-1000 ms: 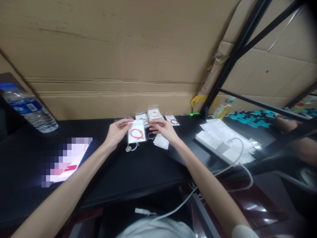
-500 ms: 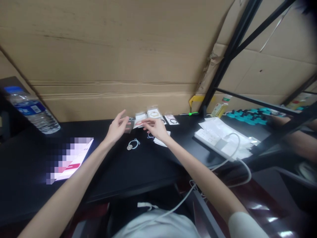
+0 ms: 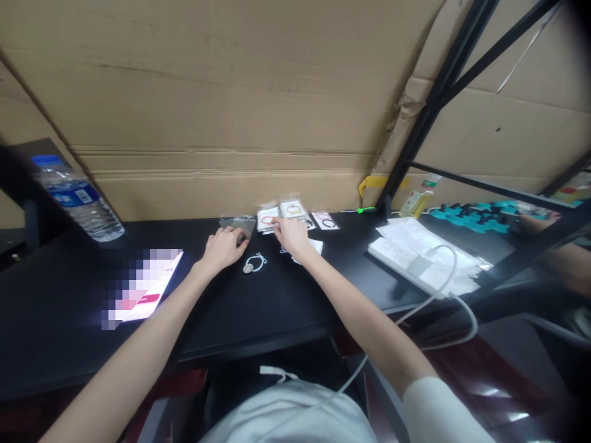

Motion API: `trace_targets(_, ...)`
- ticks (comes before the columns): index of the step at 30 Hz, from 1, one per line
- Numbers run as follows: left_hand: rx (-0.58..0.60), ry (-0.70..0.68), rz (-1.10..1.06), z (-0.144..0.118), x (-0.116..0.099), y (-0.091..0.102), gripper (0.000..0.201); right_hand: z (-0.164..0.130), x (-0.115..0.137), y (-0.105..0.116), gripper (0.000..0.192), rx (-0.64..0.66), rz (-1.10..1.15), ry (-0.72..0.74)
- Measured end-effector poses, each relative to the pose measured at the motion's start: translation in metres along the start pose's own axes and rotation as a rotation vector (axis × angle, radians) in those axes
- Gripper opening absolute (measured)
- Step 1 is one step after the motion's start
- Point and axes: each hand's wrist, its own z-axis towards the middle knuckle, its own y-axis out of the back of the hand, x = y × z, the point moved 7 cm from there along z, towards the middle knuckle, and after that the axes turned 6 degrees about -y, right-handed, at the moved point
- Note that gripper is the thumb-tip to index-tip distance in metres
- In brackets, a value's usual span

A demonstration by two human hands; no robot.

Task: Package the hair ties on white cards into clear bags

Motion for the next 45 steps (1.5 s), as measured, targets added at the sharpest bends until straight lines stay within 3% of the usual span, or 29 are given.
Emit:
trace_targets(8,-0.089,0.174,0.074,-0.004,0.011,0.006,0.052,-0.003,0.006,0.0,0.034,-0.009,-0.082,0.054)
trace_targets(14,0.027,0.192,0.115,-0.006,0.013,0.004,0.048,-0.004,0.011,-0.001,0.037,0.011,-0.102,0.078)
trace_targets(17,0.029,0.186,0.1,-0.005,0.016,0.006,0.047,-0.006,0.013,0.005,0.037,-0.003,-0.087,0.083)
trace_targets(21,-0.014,0.239,-0.063,-0.001,0.028,0.008,0.059,-0.009,0.004,0.019,0.034,-0.075,-0.023,0.053)
trace_targets(27,-0.109,0.326,-0.338,0.001,0.046,0.009,0.07,-0.009,-0.028,0.043,0.031,-0.163,0.149,0.031)
trace_targets(31,-0.168,0.321,-0.366,-0.001,0.045,0.018,0.056,-0.012,-0.033,0.051,0.03,-0.181,0.234,0.071)
trace_targets(36,-0.249,0.33,-0.365,-0.004,0.037,0.036,0.026,-0.024,-0.003,0.042,0.032,-0.135,0.268,0.251)
trace_targets(41,-0.386,0.335,-0.328,-0.008,0.034,0.054,0.03,-0.03,0.01,0.029,0.036,-0.168,0.199,0.359)
trace_targets(45,-0.382,0.409,-0.336,-0.01,0.042,0.053,0.033,-0.023,0.002,0.022,0.036,-0.186,0.127,0.377)
